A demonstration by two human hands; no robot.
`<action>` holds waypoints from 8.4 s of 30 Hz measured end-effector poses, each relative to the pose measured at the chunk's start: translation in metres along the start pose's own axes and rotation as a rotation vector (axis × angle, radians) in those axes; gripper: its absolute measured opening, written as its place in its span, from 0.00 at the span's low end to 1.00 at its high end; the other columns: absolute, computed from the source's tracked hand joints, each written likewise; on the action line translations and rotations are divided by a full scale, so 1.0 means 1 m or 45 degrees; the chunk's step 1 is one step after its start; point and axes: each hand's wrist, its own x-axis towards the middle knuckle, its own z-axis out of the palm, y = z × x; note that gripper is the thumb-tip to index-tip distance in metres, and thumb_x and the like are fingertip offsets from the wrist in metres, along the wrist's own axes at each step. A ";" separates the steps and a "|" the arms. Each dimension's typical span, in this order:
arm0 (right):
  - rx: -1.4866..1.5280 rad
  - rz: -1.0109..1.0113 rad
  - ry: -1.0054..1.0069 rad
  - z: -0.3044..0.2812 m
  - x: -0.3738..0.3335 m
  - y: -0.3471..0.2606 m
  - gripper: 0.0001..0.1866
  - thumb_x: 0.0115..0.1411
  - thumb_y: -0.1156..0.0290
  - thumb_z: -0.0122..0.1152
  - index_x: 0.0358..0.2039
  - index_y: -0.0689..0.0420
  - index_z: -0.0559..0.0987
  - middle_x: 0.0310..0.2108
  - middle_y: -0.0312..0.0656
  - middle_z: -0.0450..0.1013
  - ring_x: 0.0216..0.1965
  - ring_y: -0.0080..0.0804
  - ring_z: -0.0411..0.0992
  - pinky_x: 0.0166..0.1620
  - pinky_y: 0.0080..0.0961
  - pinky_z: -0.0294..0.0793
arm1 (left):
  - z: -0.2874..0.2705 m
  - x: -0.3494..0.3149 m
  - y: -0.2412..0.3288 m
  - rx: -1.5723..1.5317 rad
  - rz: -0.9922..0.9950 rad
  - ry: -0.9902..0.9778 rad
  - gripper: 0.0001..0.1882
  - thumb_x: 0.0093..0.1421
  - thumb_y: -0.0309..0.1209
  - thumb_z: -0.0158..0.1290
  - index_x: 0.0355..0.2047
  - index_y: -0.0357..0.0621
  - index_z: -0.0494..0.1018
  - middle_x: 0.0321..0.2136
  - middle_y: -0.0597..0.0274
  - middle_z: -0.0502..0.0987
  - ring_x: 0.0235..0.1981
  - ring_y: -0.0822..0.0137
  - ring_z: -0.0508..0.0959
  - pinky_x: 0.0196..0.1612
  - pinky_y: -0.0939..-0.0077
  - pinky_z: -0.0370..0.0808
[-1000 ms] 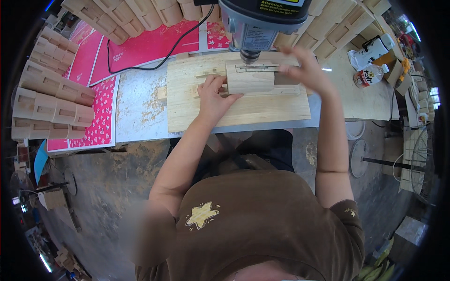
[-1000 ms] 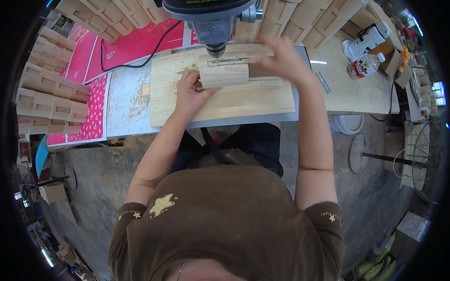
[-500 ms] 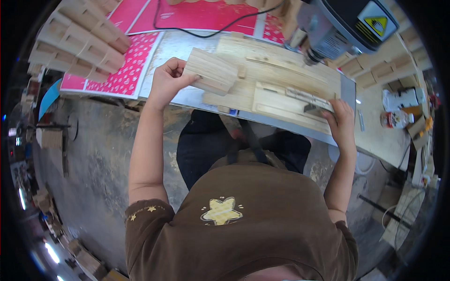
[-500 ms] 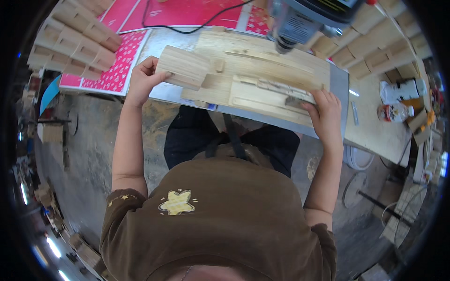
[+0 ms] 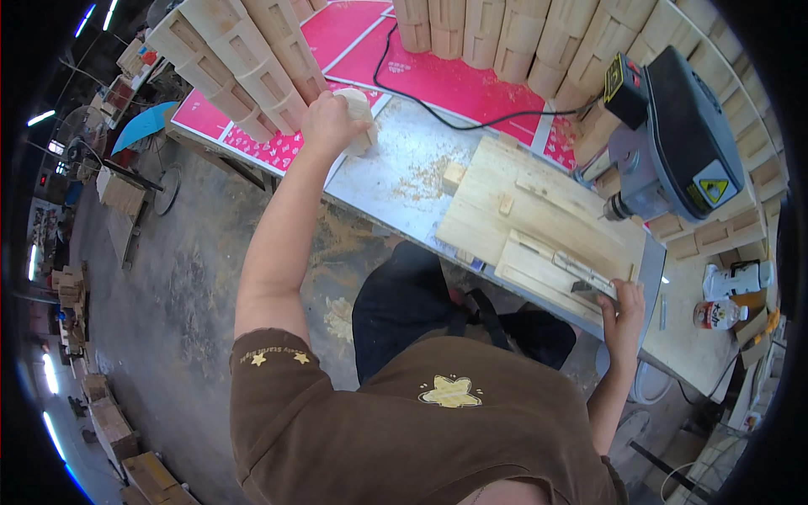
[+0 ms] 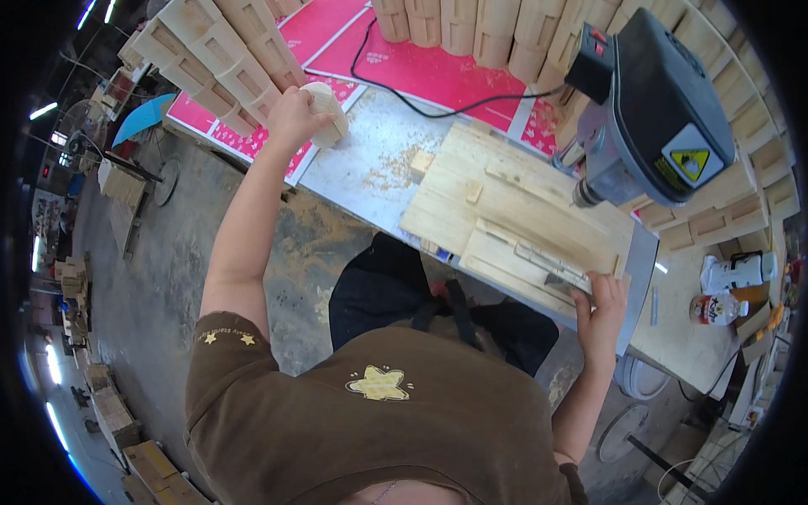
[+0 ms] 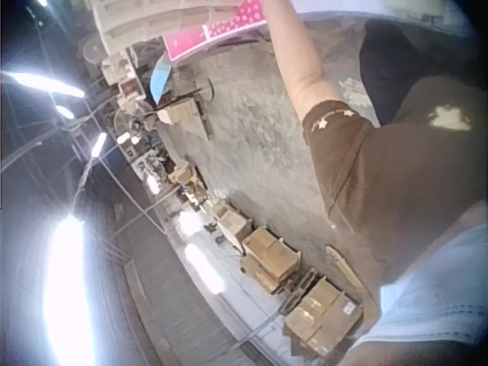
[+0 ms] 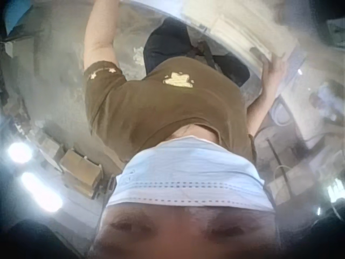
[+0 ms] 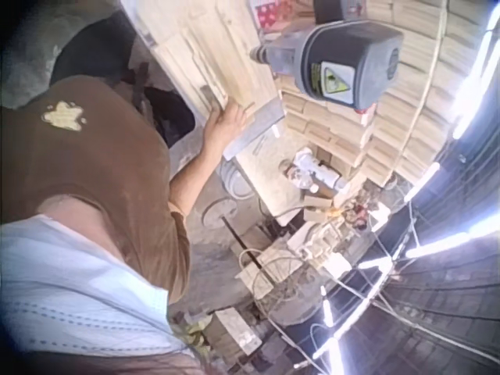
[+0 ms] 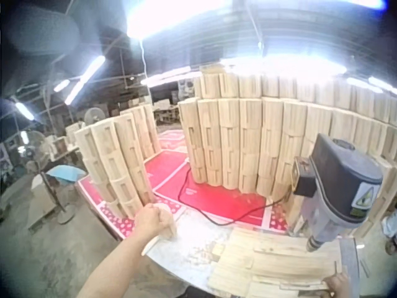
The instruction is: Drilling vertical holes into cylindrical wood blocks using a bench drill press and stacking them.
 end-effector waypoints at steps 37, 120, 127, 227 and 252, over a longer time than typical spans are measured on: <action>0.020 0.300 -0.041 -0.001 -0.001 -0.004 0.18 0.34 0.71 0.69 0.31 0.54 0.76 0.29 0.41 0.71 0.35 0.44 0.68 0.39 0.39 0.63 | -0.130 0.403 0.160 -0.865 0.093 0.847 0.40 0.42 0.47 0.63 0.51 0.35 0.64 0.44 0.47 0.74 0.47 0.54 0.74 0.51 0.66 0.70; -0.006 0.128 0.268 0.023 0.038 0.031 0.19 0.40 0.74 0.68 0.36 0.58 0.76 0.32 0.42 0.72 0.36 0.43 0.68 0.40 0.35 0.68 | 0.076 -0.165 0.229 -1.188 0.629 -0.005 0.34 0.35 0.31 0.68 0.46 0.40 0.71 0.41 0.56 0.69 0.41 0.57 0.70 0.47 0.63 0.63; 0.043 0.087 0.253 0.038 0.061 0.033 0.20 0.40 0.74 0.69 0.37 0.58 0.76 0.33 0.42 0.73 0.38 0.44 0.68 0.43 0.35 0.68 | 0.097 -0.145 0.221 -1.011 0.548 0.049 0.36 0.34 0.35 0.68 0.48 0.45 0.72 0.35 0.64 0.72 0.40 0.64 0.70 0.47 0.63 0.57; -0.228 0.017 0.307 0.019 0.034 0.047 0.16 0.52 0.65 0.61 0.42 0.54 0.73 0.32 0.41 0.69 0.41 0.41 0.66 0.47 0.41 0.60 | 0.078 -0.133 0.247 -1.499 0.607 -0.362 0.17 0.40 0.25 0.66 0.33 0.38 0.77 0.26 0.59 0.74 0.26 0.65 0.75 0.28 0.75 0.73; -0.067 0.022 0.079 0.019 0.018 0.009 0.14 0.47 0.65 0.64 0.35 0.53 0.75 0.32 0.37 0.69 0.40 0.36 0.66 0.51 0.38 0.58 | 0.004 -0.117 0.159 -1.760 -0.448 -0.936 0.19 0.51 0.43 0.62 0.19 0.39 0.71 0.13 0.65 0.70 0.10 0.79 0.65 0.13 0.85 0.58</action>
